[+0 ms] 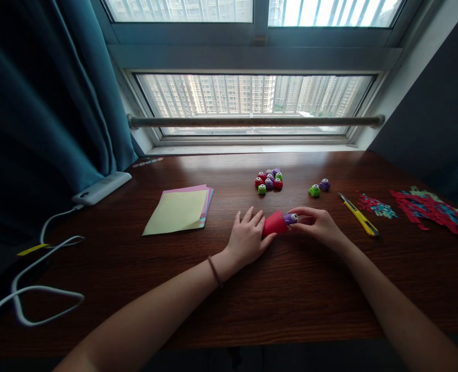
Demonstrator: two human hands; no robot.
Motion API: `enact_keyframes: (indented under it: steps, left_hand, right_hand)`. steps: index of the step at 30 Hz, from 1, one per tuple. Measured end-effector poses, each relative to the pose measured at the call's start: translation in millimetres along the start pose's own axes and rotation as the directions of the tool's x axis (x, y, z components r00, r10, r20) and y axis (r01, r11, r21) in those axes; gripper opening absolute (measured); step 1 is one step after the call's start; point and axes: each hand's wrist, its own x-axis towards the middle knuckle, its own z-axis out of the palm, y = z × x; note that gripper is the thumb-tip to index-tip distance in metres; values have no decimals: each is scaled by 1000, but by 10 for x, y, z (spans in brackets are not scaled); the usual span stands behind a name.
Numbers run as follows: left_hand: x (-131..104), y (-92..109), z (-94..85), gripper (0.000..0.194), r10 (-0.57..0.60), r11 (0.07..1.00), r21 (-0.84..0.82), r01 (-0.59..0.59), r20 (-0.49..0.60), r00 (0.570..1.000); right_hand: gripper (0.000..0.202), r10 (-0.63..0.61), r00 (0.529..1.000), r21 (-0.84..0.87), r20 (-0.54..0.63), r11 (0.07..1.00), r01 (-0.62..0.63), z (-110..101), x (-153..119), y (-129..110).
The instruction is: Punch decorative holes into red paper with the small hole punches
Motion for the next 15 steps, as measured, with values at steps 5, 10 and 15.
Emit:
enact_keyframes:
  steps: [5,10,15]
  left_hand:
    - [0,-1,12,54,1,1000,3,-1,-10,1000]
    - [-3,3,6,54,5,1000,25,-5,-8,1000]
    - [-7,13,1,56,-7,998,63,7,-3,1000]
  right_hand:
    - [39,-48,999,-98,-5,994,47,6,0,-2]
    - [30,-97,995,-259,0,961,93,0,12,31]
    - [22,-149,987,-372,63,914,162,2,18,65]
